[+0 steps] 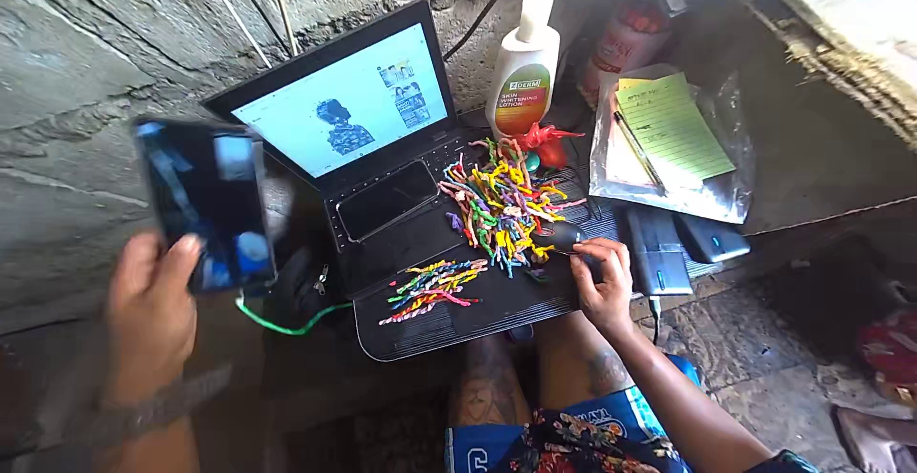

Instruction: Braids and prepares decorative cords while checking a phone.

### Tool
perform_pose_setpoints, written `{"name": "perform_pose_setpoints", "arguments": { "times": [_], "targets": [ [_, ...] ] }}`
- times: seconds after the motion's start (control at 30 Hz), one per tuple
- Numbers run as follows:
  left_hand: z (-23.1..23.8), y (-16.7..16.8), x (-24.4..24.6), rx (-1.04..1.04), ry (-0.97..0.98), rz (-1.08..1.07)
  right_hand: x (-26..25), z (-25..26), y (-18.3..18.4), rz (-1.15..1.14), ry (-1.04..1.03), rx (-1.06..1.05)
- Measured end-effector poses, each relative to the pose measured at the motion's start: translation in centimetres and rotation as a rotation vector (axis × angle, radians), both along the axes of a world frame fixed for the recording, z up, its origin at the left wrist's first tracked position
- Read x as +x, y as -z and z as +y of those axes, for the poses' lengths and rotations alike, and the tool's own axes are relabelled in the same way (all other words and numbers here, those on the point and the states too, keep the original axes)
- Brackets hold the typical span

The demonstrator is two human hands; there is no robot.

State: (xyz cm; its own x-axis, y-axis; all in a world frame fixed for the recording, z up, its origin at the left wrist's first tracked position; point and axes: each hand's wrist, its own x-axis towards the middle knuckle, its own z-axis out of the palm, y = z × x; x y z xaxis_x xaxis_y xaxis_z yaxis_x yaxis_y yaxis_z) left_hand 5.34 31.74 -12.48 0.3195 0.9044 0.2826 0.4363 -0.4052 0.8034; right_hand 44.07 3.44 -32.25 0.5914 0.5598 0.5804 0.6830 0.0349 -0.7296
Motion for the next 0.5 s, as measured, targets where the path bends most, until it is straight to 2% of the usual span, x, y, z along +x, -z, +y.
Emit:
{"name": "perform_pose_setpoints", "arguments": {
  "times": [0.07,0.13,0.27,0.33,0.4,0.5],
  "targets": [
    [-4.0,0.1,-1.5,-0.153,-0.001,-0.332,0.3,0.0,-0.2,0.005,-0.001,-0.003],
    [-8.7,0.7,-1.3,-0.285,-0.080,-0.516,0.9,0.1,-0.7,-0.059,-0.021,-0.060],
    [-13.3,7.0,-0.8,-0.655,0.004,-0.827,3.3,1.6,-1.0,-0.240,-0.180,-0.248],
    [-14.7,10.0,0.9,-0.707,-0.057,-0.935,3.8,2.1,-0.5,-0.253,-0.229,-0.308],
    [-15.6,11.5,3.3,-0.714,-0.105,-1.083,3.7,2.0,-0.4,-0.272,-0.255,-0.344],
    [-15.8,13.1,5.4,-0.712,-0.022,-1.290,3.4,1.7,-0.5,-0.301,-0.242,-0.327]
  ]
}}
